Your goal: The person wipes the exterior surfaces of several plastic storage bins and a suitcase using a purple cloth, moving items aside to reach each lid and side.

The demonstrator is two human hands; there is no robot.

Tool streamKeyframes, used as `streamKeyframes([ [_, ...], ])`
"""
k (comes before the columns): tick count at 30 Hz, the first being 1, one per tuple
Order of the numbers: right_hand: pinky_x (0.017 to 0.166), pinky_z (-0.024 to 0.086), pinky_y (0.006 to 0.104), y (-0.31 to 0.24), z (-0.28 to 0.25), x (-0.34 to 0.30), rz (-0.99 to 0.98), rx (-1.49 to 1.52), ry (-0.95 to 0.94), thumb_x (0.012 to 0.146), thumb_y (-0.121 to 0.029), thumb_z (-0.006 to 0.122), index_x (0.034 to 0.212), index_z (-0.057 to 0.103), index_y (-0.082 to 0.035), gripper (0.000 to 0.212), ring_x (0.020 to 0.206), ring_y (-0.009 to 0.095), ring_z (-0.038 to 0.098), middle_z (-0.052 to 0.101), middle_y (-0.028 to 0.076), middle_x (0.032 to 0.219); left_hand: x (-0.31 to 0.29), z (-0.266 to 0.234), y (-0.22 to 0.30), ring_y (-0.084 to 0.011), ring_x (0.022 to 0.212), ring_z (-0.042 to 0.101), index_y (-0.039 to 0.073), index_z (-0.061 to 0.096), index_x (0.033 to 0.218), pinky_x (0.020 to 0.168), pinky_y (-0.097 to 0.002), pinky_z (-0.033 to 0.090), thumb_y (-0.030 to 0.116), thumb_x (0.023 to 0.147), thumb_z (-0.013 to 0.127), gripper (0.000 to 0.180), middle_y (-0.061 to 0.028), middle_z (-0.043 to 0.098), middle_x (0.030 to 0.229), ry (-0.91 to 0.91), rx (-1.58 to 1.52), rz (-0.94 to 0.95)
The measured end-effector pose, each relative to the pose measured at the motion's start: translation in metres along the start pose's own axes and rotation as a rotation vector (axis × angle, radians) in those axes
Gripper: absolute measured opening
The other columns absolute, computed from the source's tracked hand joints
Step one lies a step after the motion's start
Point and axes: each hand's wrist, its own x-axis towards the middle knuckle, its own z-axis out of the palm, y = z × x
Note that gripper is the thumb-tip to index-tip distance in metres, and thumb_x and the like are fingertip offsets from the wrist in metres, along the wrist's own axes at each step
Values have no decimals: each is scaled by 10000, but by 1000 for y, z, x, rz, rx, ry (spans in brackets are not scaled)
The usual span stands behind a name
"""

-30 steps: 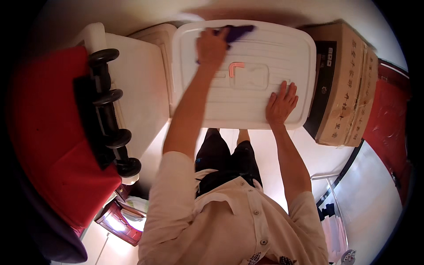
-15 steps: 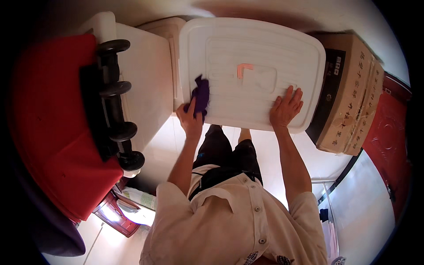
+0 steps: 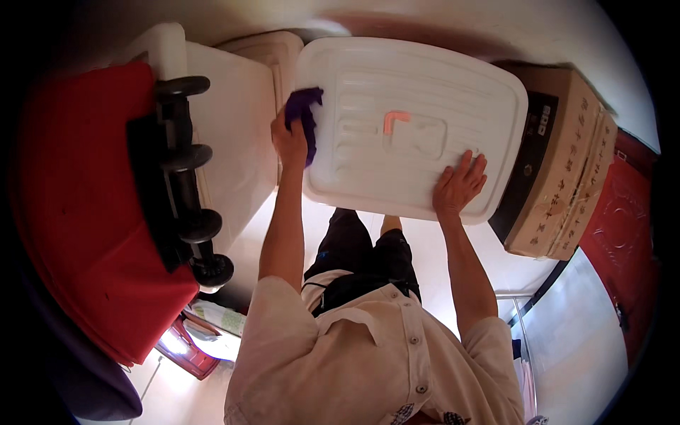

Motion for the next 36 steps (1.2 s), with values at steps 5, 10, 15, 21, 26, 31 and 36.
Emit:
streamKeyframes([
  [5,1121,136,565,0,1,3,11,-14,8,947,-282,459,1480,295,-71,597,1431,385,185,215,216,1535,84,30,29,-418,1023,601,49,626,1160,899,-473,456,237,892,526,342,-241,644,1092,-5,65,-40],
  [10,1119,129,570,-2,2,5,3,7,-6,949,-282,442,1481,292,-69,593,1432,385,181,220,212,1534,118,53,54,-405,970,614,17,621,1138,862,-487,476,142,829,585,335,-209,656,1049,-24,357,179],
  [15,1129,118,560,1,-1,5,0,16,-8,954,-290,435,1480,298,-69,586,1436,382,172,216,209,1537,84,100,94,-354,1254,475,78,588,1238,1049,-430,413,25,742,660,504,-118,572,1298,-140,486,780],
  [21,1137,108,561,4,1,1,7,22,-15,955,-290,441,1483,297,-66,591,1440,385,166,204,215,1545,107,44,57,-327,1294,462,199,656,1188,1047,-412,438,-39,769,568,490,-71,561,1331,-175,531,652],
  [26,1138,112,569,-3,1,4,-6,59,4,940,-273,472,1488,299,-61,612,1440,395,170,211,226,1543,85,58,74,-361,1241,484,102,666,1140,1007,-455,436,-41,761,608,409,-111,550,1337,-152,704,513],
  [31,1137,117,571,-4,-1,11,30,23,-39,931,-263,485,1491,285,-58,629,1438,395,169,210,232,1541,74,85,79,-374,1263,466,80,674,1071,1046,-504,376,-62,731,588,379,-122,542,1351,-187,458,758],
  [36,1139,109,568,-3,-2,11,-9,12,-41,930,-253,484,1493,271,-55,634,1439,392,164,208,232,1539,87,120,100,-346,1323,424,98,658,971,1103,-494,322,-1,771,594,232,-96,540,1352,-393,285,1022],
])
